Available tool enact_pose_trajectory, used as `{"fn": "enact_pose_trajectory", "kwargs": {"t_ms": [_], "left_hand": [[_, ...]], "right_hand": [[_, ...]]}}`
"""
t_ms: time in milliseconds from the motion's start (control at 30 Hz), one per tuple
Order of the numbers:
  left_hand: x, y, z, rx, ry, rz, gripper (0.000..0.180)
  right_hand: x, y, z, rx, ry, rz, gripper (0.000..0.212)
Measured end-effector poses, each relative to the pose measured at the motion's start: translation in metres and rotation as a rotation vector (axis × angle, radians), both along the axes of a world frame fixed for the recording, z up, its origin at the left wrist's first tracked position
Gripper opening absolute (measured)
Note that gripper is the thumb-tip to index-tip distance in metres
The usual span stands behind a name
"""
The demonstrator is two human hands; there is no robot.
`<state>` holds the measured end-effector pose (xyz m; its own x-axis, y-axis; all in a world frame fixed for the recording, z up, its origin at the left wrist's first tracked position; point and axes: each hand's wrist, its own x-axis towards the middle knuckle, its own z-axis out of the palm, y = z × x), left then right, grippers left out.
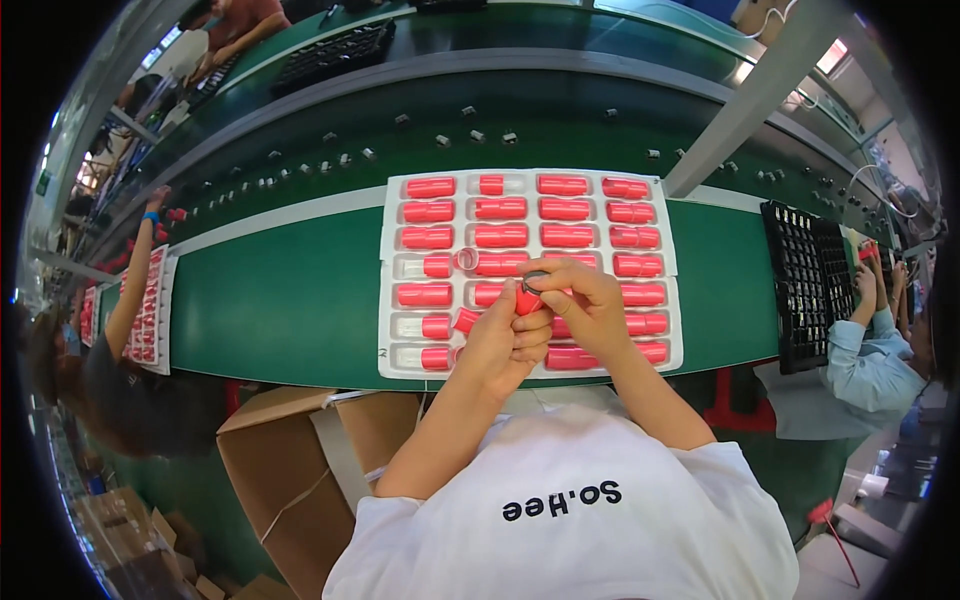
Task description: The person assembles small components by hand, inserting a grey insert into a pink component shell, then placing the assembled unit into a plastic tray.
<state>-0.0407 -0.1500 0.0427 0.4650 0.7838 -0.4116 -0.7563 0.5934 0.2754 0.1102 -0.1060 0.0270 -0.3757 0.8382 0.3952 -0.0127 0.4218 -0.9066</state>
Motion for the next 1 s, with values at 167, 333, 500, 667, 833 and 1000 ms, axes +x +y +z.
{"fn": "enact_pose_trajectory", "kwargs": {"t_ms": [167, 333, 500, 667, 833, 1000], "left_hand": [[-0.012, 0.058, -0.022, 0.272, 0.241, -0.051, 0.043], [0.001, 0.067, -0.018, 0.412, 0.701, 0.144, 0.039], [-0.001, 0.067, -0.017, 0.488, 0.561, 0.185, 0.036], [0.013, 0.064, -0.018, 0.378, 0.351, 0.344, 0.037], [0.008, 0.063, -0.021, 0.355, 0.346, 0.406, 0.041], [-0.006, 0.065, -0.026, 0.273, 0.378, 0.286, 0.036]], "right_hand": [[-0.009, 0.051, -0.010, -0.039, 0.126, -0.013, 0.012], [-0.020, 0.060, -0.026, -0.063, 0.178, -0.110, 0.014], [-0.015, 0.067, -0.014, 0.034, 0.141, -0.036, 0.012], [-0.032, 0.058, -0.001, -0.111, 0.216, -0.086, 0.016], [-0.032, 0.072, -0.007, 0.003, 0.102, -0.040, 0.016], [-0.029, 0.072, -0.014, 0.026, -0.055, -0.012, 0.019]]}}
